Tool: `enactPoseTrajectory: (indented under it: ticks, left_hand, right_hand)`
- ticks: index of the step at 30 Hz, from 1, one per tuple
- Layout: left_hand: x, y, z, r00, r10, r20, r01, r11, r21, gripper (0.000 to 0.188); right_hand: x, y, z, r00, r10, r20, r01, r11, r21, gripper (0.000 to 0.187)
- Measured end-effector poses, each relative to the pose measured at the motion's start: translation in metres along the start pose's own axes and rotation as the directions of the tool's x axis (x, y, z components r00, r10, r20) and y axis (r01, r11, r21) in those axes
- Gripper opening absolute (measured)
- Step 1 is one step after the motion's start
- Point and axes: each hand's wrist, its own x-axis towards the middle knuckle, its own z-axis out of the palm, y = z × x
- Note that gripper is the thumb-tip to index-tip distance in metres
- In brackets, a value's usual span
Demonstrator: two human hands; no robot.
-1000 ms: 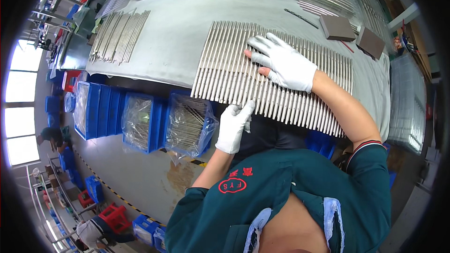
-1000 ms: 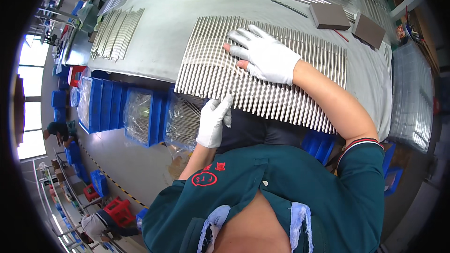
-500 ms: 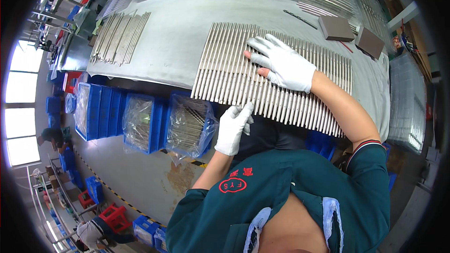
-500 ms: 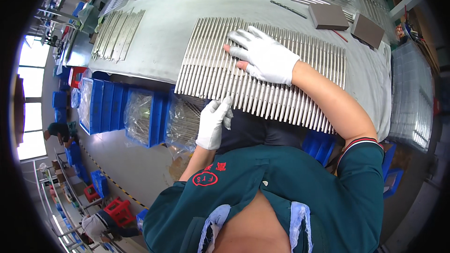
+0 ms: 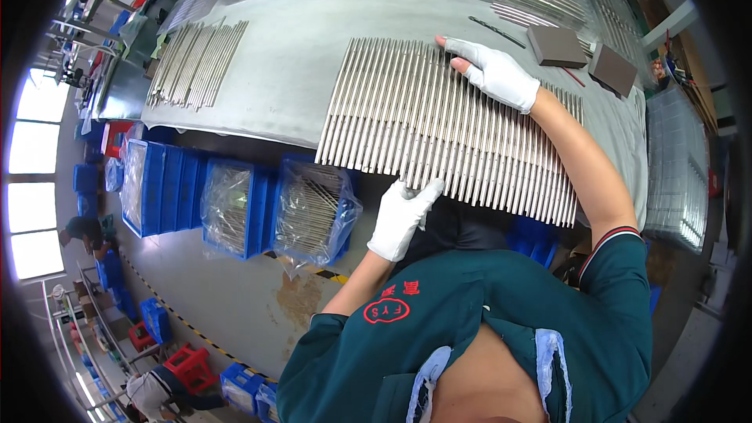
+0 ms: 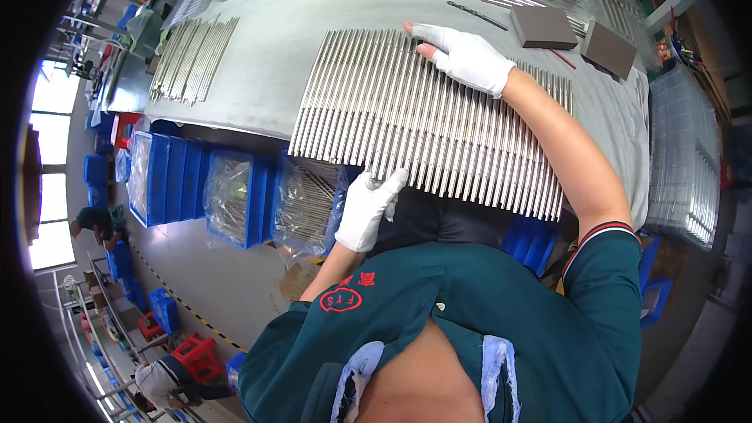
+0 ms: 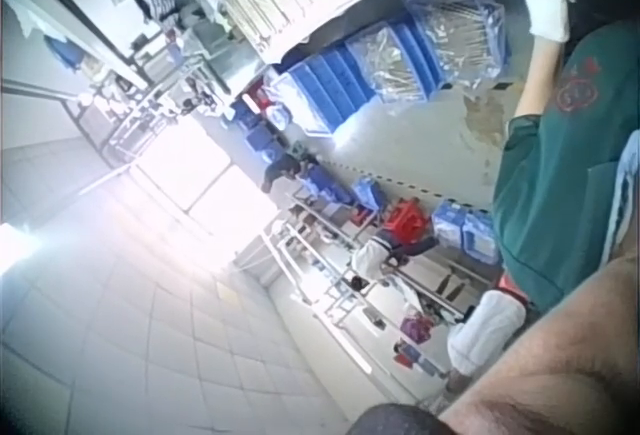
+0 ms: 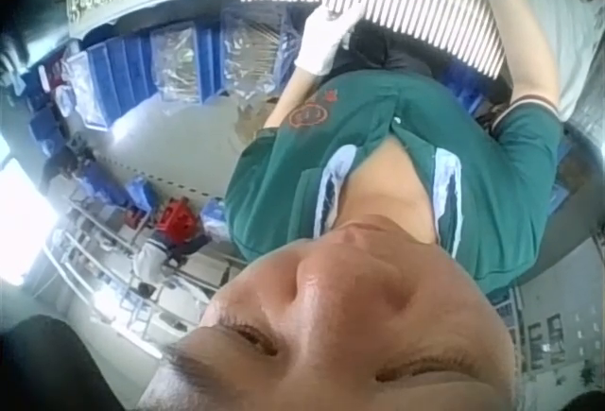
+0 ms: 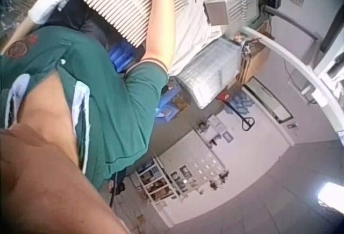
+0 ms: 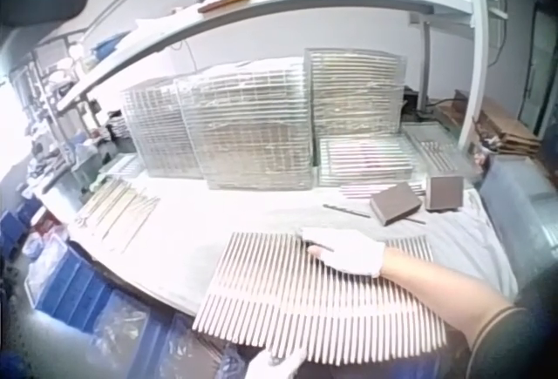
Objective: Sanding and aligning metal rods on a workbench in a factory setting.
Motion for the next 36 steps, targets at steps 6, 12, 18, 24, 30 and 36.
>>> enactPoseTrajectory:
  ticks: [6, 12, 18, 24, 30, 36]
  left_hand:
    - [-0.004, 0.003, 0.001, 0.999, -0.044, -0.019, 0.042, 0.997, -0.061, 0.024]
    - [-0.004, 0.002, 0.0, 0.999, -0.037, -0.014, 0.036, 0.998, -0.046, 0.025]
    - [-0.004, 0.002, 0.003, 0.997, -0.07, 0.017, 0.07, 0.997, -0.035, 0.024]
    - [-0.001, 0.001, 0.005, 0.997, -0.052, 0.054, 0.054, 0.998, -0.043, 0.022]
    - [-0.001, -0.001, 0.006, 0.998, -0.047, 0.047, 0.049, 0.998, -0.045, 0.022]
    - [-0.004, 0.002, 0.005, 0.997, -0.069, 0.037, 0.07, 0.997, -0.035, 0.022]
  right_hand:
    - [-0.002, -0.003, 0.01, 0.979, -0.204, -0.018, 0.193, 0.949, -0.251, 0.041]
    - [-0.002, -0.001, 0.009, 0.982, -0.186, -0.014, 0.179, 0.96, -0.214, 0.04]
    - [-0.003, 0.0, 0.007, 0.978, -0.207, -0.006, 0.203, 0.963, -0.175, 0.04]
    - [-0.003, 0.002, 0.008, 0.982, -0.188, -0.011, 0.185, 0.971, -0.151, 0.039]
    - [-0.002, -0.001, 0.006, 0.973, -0.231, 0.022, 0.23, 0.948, -0.218, 0.039]
    - [-0.003, -0.035, 0.009, 0.947, -0.318, 0.038, 0.314, 0.898, -0.309, 0.048]
